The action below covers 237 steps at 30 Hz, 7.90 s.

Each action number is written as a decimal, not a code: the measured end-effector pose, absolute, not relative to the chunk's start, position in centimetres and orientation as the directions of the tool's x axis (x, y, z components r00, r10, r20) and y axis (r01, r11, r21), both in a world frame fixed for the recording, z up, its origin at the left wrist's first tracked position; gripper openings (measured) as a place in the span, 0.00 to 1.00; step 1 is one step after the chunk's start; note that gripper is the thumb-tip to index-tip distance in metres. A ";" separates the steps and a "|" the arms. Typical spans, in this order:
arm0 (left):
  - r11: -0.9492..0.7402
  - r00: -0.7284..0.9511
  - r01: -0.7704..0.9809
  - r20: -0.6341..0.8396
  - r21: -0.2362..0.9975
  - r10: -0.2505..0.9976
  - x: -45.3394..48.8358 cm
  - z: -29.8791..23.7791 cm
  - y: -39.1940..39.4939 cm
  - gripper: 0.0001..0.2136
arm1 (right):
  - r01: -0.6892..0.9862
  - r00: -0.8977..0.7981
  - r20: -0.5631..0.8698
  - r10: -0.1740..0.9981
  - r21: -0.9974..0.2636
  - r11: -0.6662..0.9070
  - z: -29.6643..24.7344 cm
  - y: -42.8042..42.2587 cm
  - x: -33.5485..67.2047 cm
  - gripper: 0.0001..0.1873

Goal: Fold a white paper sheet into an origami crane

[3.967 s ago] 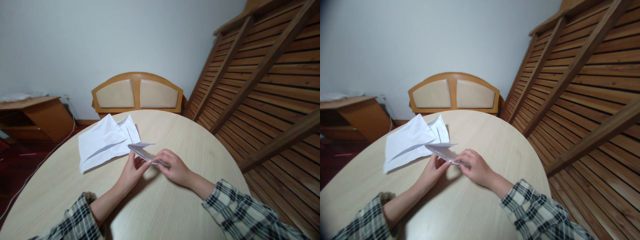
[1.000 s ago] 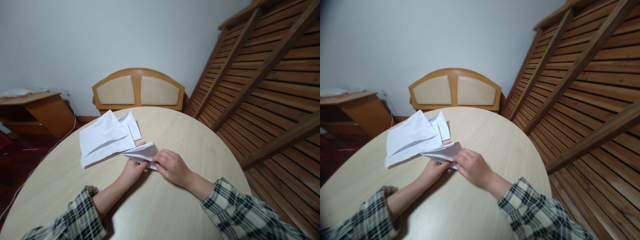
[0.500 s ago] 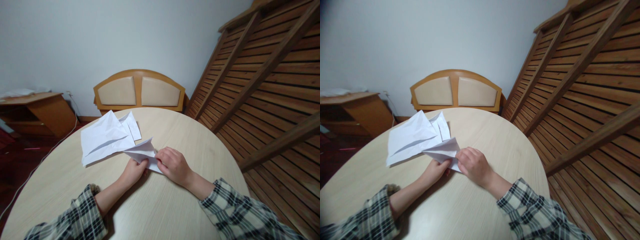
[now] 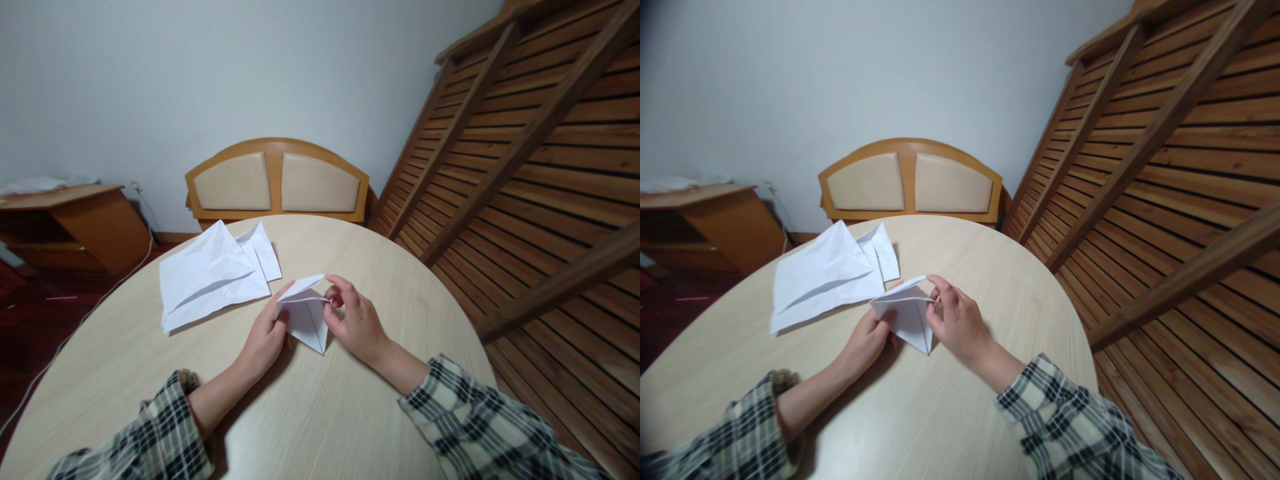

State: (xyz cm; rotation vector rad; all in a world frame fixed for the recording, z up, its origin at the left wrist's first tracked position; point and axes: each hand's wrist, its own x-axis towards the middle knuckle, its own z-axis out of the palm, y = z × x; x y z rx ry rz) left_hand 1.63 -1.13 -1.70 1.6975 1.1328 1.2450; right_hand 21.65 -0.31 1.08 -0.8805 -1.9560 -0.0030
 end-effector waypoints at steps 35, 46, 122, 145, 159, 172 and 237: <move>0.033 -0.001 -0.243 -0.034 0.970 0.999 1.3 0.0 -0.7 0.23 | 0.122 -0.208 0.501 0.840 -0.839 0.531 0.2 2.6 23.8 0.18; 0.061 0.092 -0.078 -0.054 0.995 0.994 1.4 0.1 -0.8 0.17 | 0.113 -0.359 0.449 0.818 -0.849 0.516 -0.1 2.0 23.5 0.17; -0.037 0.104 0.137 0.023 0.990 0.994 1.6 0.3 -1.2 0.16 | 0.172 -0.326 0.160 0.932 -0.959 0.225 0.9 1.1 23.0 0.29; 0.062 0.112 -0.092 -0.051 0.994 0.992 1.8 0.0 -1.3 0.17 | 0.135 -0.163 0.206 0.965 -0.964 0.229 1.0 1.3 22.9 0.28; -0.049 0.306 0.076 0.023 0.996 0.952 1.7 0.2 -1.2 0.16 | 0.057 -0.185 0.201 0.962 -0.975 0.214 0.9 1.3 23.1 0.25; 0.017 0.104 -0.017 -0.015 1.000 0.994 1.7 0.3 -1.2 0.17 | 0.022 -0.251 0.243 0.937 -0.966 0.257 0.6 1.6 23.0 0.25; -0.602 0.523 0.761 0.321 0.240 0.790 1.2 -2.2 -1.6 0.16 | 0.465 -0.166 0.243 0.956 -0.835 0.293 -1.3 3.5 24.1 0.17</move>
